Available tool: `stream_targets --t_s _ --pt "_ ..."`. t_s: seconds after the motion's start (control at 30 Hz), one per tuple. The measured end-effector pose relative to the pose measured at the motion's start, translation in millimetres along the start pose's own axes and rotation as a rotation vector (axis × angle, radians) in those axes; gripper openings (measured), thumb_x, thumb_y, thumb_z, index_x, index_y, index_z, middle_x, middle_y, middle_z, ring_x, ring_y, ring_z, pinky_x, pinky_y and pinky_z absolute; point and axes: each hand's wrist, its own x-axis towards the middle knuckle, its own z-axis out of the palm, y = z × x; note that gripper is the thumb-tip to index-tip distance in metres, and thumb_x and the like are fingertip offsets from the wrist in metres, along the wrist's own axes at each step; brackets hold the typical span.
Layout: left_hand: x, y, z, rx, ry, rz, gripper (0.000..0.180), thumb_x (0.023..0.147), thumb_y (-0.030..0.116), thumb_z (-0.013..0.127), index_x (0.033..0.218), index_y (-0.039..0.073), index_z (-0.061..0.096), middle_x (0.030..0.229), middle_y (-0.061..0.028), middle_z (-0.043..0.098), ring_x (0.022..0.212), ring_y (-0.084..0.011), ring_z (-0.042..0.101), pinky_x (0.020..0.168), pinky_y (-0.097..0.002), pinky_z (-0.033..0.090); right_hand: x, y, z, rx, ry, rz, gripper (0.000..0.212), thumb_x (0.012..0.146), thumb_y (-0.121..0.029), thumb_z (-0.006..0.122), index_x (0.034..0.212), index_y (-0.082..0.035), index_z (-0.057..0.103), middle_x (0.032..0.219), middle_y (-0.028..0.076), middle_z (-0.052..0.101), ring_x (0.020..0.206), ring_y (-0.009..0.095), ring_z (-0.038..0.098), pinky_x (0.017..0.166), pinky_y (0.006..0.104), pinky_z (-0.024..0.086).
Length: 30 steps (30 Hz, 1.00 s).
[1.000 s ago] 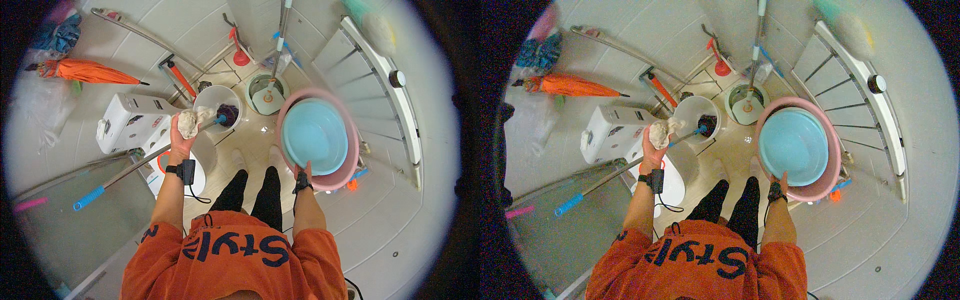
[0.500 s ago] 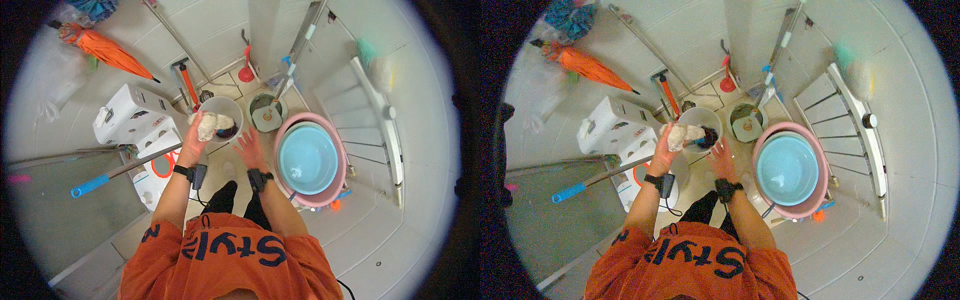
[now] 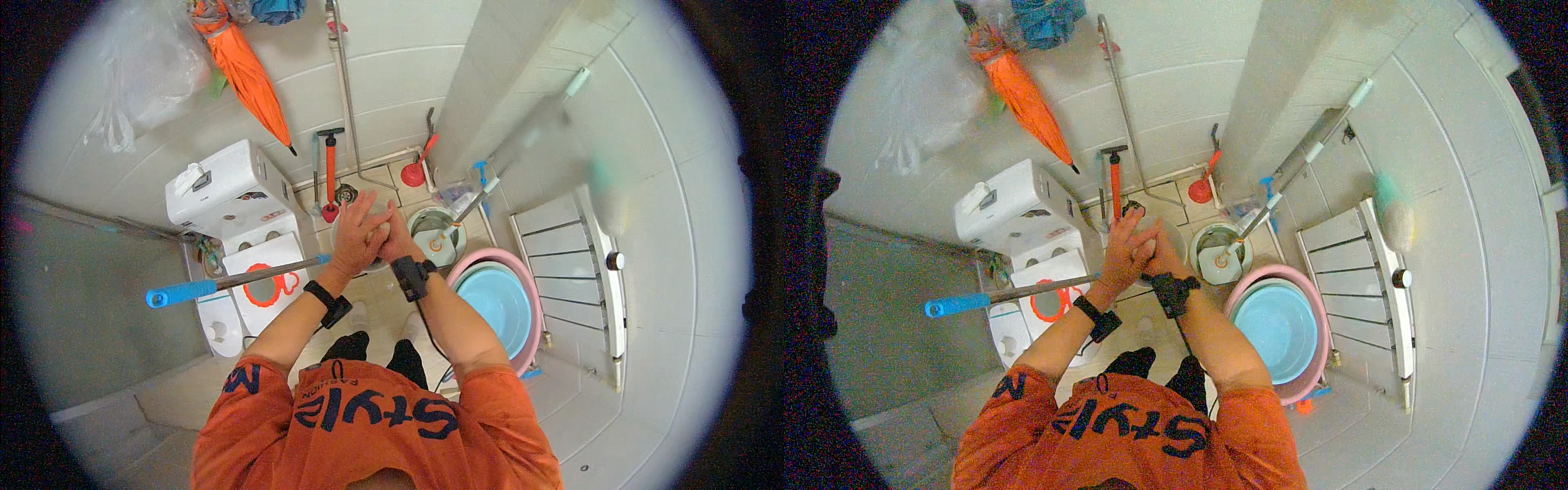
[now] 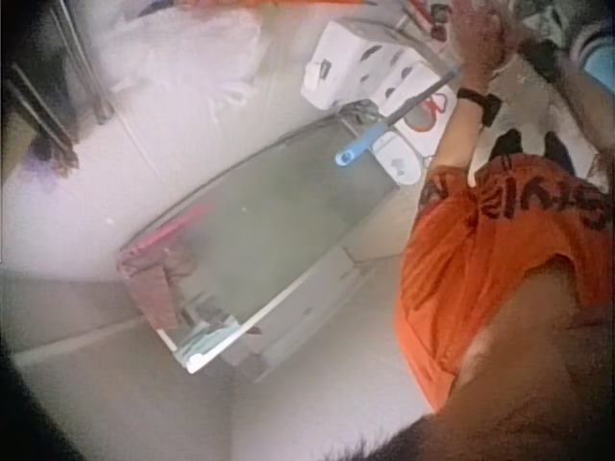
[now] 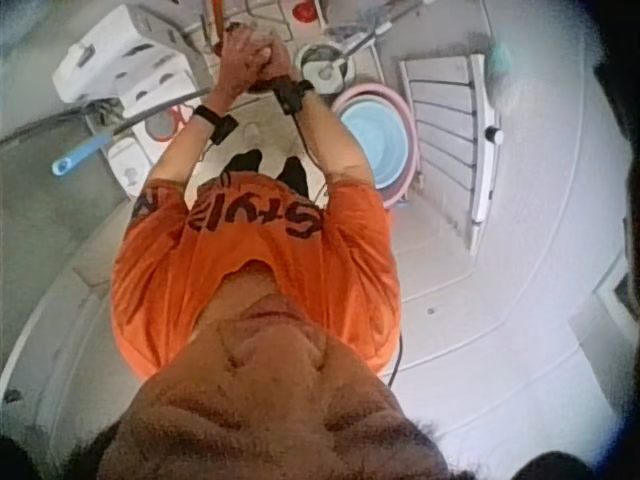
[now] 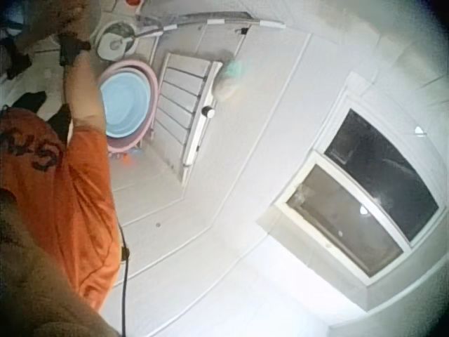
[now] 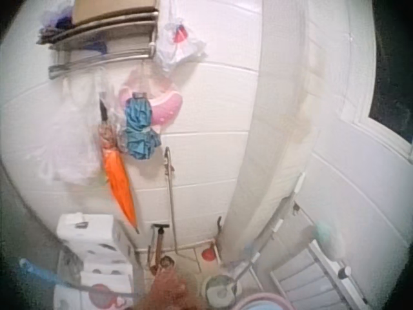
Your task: The person uses a long-handled mop to wipe the window sill and glass in a bathroom. They repeatedly dip the mop head into a bucket of water, wring it, and continue cleaning the window area.
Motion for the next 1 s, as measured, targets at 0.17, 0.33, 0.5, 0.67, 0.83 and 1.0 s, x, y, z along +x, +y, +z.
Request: stream_targets --t_s 0.17,0.33,0.5,0.67,0.83,1.0 --pt "15.2 -13.6 -2.9 0.021 0.107 0.048 0.023 0.088 0.025 0.059 0.101 0.006 0.063 0.122 -0.0132 0.058 0.123 -0.0351 0.049 0.107 -0.0584 0.027 38.3 -13.3 -16.6 -0.09 0.074 0.084 0.058 0.096 -0.058 0.038 0.129 -0.012 0.048 0.122 0.01 0.057 0.113 0.028 0.056 0.097 0.0465 0.045" --pt "23.1 -39.3 11.4 0.038 0.181 0.133 0.016 0.087 0.017 0.057 0.089 0.002 0.058 0.092 -0.0162 0.059 0.094 -0.0375 0.057 0.086 -0.0465 0.045 63.7 -9.1 -31.5 -0.261 0.036 -0.008 0.046 0.096 -0.048 0.046 0.118 -0.009 0.055 0.111 0.009 0.061 0.105 0.028 0.059 0.089 0.043 0.048" --pt "33.3 -47.3 22.1 -0.014 0.228 -0.157 0.02 0.088 0.018 0.055 0.08 0.0 0.055 0.079 -0.0211 0.056 0.079 -0.04 0.056 0.069 -0.0485 0.044 66.2 -12.3 -23.4 -1.771 -0.139 -0.621 0.03 0.091 -0.031 0.059 0.103 -0.004 0.06 0.101 0.012 0.065 0.094 0.03 0.062 0.078 0.0396 0.049" --pt "52.2 -44.4 26.6 -0.086 0.32 -0.501 0.032 0.092 0.024 0.052 0.076 -0.002 0.057 0.071 -0.0243 0.058 0.065 -0.0424 0.057 0.06 -0.0509 0.043 65.9 -10.1 4.2 -1.581 0.107 -0.737 0.058 0.088 -0.061 0.053 0.1 -0.005 0.062 0.094 0.017 0.067 0.085 0.03 0.061 0.07 0.0456 0.046" --pt "64.5 -56.4 34.4 -0.069 0.35 -0.637 0.038 0.094 0.027 0.049 0.075 -0.003 0.06 0.071 -0.026 0.061 0.062 -0.0428 0.059 0.058 -0.0498 0.044 82.6 -10.0 14.6 -1.536 0.492 -0.467 0.025 0.091 -0.021 0.051 0.099 0.002 0.054 0.088 0.028 0.062 0.084 0.042 0.062 0.068 0.0527 0.047" --pt "64.1 -70.3 26.3 0.007 0.143 -0.702 0.032 0.096 0.027 0.048 0.094 -0.002 0.062 0.075 -0.0217 0.064 0.064 -0.0372 0.062 0.06 -0.0449 0.048 75.2 -18.0 16.8 -1.943 0.407 -0.545 0.034 0.099 -0.03 0.045 0.11 0.001 0.054 0.085 0.026 0.064 0.076 0.037 0.064 0.068 0.0484 0.049"
